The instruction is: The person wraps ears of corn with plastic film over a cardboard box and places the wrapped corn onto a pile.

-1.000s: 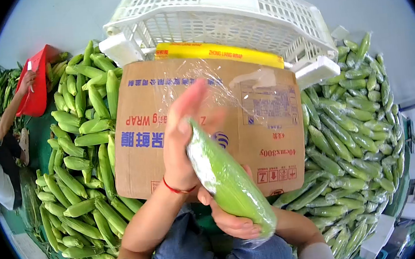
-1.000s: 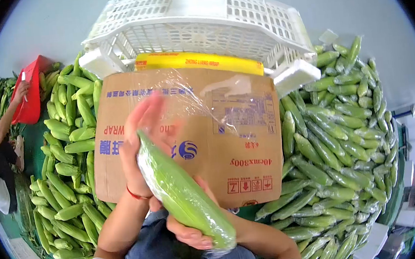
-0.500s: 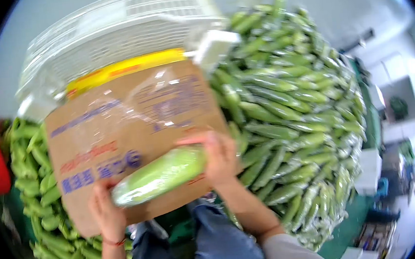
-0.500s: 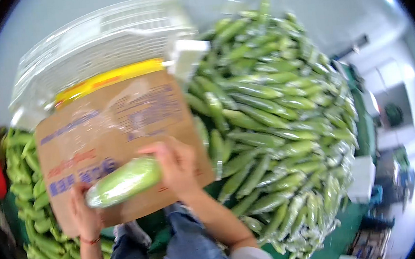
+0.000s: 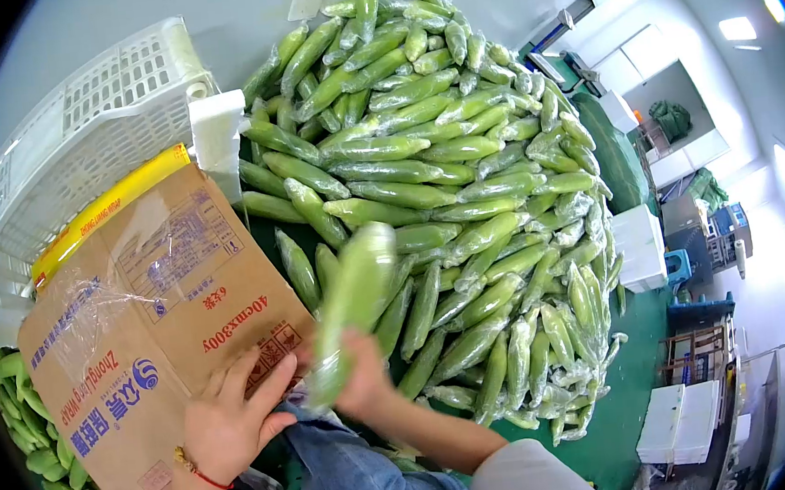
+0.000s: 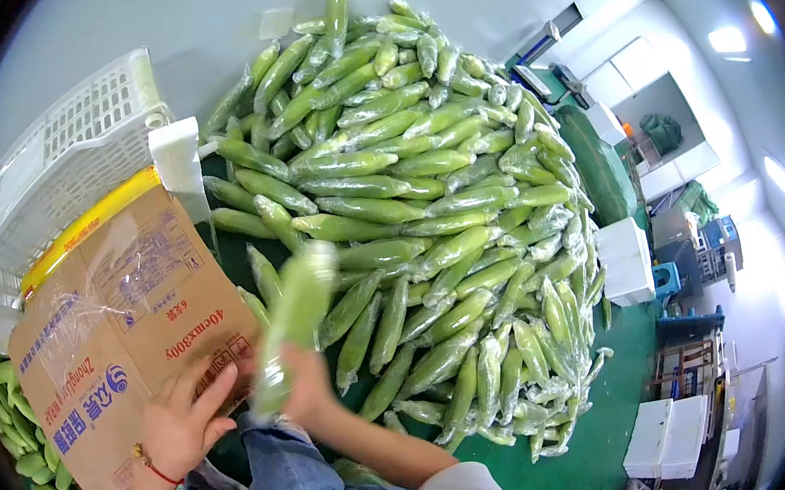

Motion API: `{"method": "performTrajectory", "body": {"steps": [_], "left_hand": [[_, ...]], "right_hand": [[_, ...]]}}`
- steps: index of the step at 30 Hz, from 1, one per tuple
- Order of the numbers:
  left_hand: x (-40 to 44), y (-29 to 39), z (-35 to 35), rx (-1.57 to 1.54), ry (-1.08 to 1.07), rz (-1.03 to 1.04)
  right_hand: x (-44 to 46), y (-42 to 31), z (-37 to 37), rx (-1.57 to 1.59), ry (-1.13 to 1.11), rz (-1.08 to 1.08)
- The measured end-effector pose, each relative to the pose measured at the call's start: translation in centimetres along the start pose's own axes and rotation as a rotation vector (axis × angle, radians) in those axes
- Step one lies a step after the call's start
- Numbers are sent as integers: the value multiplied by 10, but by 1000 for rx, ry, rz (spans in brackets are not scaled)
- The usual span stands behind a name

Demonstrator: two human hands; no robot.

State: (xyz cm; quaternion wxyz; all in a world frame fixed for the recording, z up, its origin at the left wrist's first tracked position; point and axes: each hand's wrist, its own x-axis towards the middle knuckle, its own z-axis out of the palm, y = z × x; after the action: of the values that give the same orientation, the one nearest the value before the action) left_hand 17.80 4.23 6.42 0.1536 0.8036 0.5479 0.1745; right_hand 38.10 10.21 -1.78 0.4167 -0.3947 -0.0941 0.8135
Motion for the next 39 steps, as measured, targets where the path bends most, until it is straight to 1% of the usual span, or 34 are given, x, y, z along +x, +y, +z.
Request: {"method": "performTrajectory", "body": {"steps": [1,2,3,4,6,7,8,9,10,11,12,13,14,15,16,18,19,20,21,22,23,24,25,26,27,28,29,31,32,33,35,37,38,39], "left_hand": [[-7,-3,1,-3,42,-30],[-25,-11,5,-6,86,-58],[-46,-19,11,-11,126,-88],[-71,-23,18,27,198,-214],[-112,-55,32,144,261,-345],[-136,-61,36,221,279,-446],[-169,-48,24,238,318,-603],[-178,-60,29,173,404,-684],[-173,-73,22,128,447,-805],[-177,-83,19,127,473,-830],[-171,-98,12,106,535,-825],[-171,-114,11,79,597,-879],[-168,-125,6,127,615,-907],[-165,-140,0,146,622,-860],[-159,-155,-3,149,684,-854],[-152,-185,-14,422,686,-746],[-152,-208,-18,360,660,-561],[-154,-225,-22,308,627,-384],[-150,-225,-21,328,609,-386],[-158,-219,-26,302,497,-481],[-169,-211,-27,351,533,-475],[-179,-196,-27,348,637,-396],[-197,-172,-32,362,642,-346],[-215,-153,-20,444,492,-390],[-232,-121,-18,419,478,-323],[-249,-99,-1,404,511,-300],[-268,-72,16,359,493,-371],[-292,-35,59,257,629,-446],[-298,-16,84,227,684,-526],[-308,-1,110,223,663,-615],[-335,22,189,35,635,-1155],[-354,10,253,-226,919,-1822],[-375,-5,301,-261,890,-2057],[-368,-14,307,-250,904,-2144]], "right_hand": [[8,-29,-19,-119,143,-159],[10,-68,-37,16,257,-218],[12,-109,-69,-158,347,-383],[22,-158,-85,-71,604,-556],[40,-282,-160,-145,515,-820],[51,-348,-208,-92,397,-921],[95,-390,-240,115,233,-921],[92,-392,-173,408,470,-971],[99,-354,-125,99,352,-947],[107,-296,-78,-211,193,-919],[118,-242,-45,-396,3,-658],[121,-180,-10,-581,-186,-389],[104,-108,44,-962,-257,-326],[102,-60,66,-1436,-654,-540],[85,-23,112,-1822,-740,-963],[136,9,126,-1878,-804,-1186],[150,22,129,-1906,-829,-1300],[152,25,136,-1880,-844,-1196],[152,26,144,-1845,-874,-1085],[152,20,134,-1908,-765,-1070],[150,12,113,-1960,-669,-1054],[136,3,93,-1855,-515,-1049],[109,-4,87,-1624,-409,-691],[93,-23,72,-1787,-574,-887],[75,-30,53,-1843,-582,-863],[56,-29,42,-1879,-701,-869],[39,-24,35,-1913,-814,-876],[11,-10,28,-1928,-855,-702],[7,-5,20,-1909,-783,-593],[3,-1,20,-1928,-770,-586],[3,5,26,-1962,-749,-590],[7,7,28,-1947,-782,-607],[8,7,28,-1948,-770,-586],[8,6,27,-1954,-757,-559]]}}
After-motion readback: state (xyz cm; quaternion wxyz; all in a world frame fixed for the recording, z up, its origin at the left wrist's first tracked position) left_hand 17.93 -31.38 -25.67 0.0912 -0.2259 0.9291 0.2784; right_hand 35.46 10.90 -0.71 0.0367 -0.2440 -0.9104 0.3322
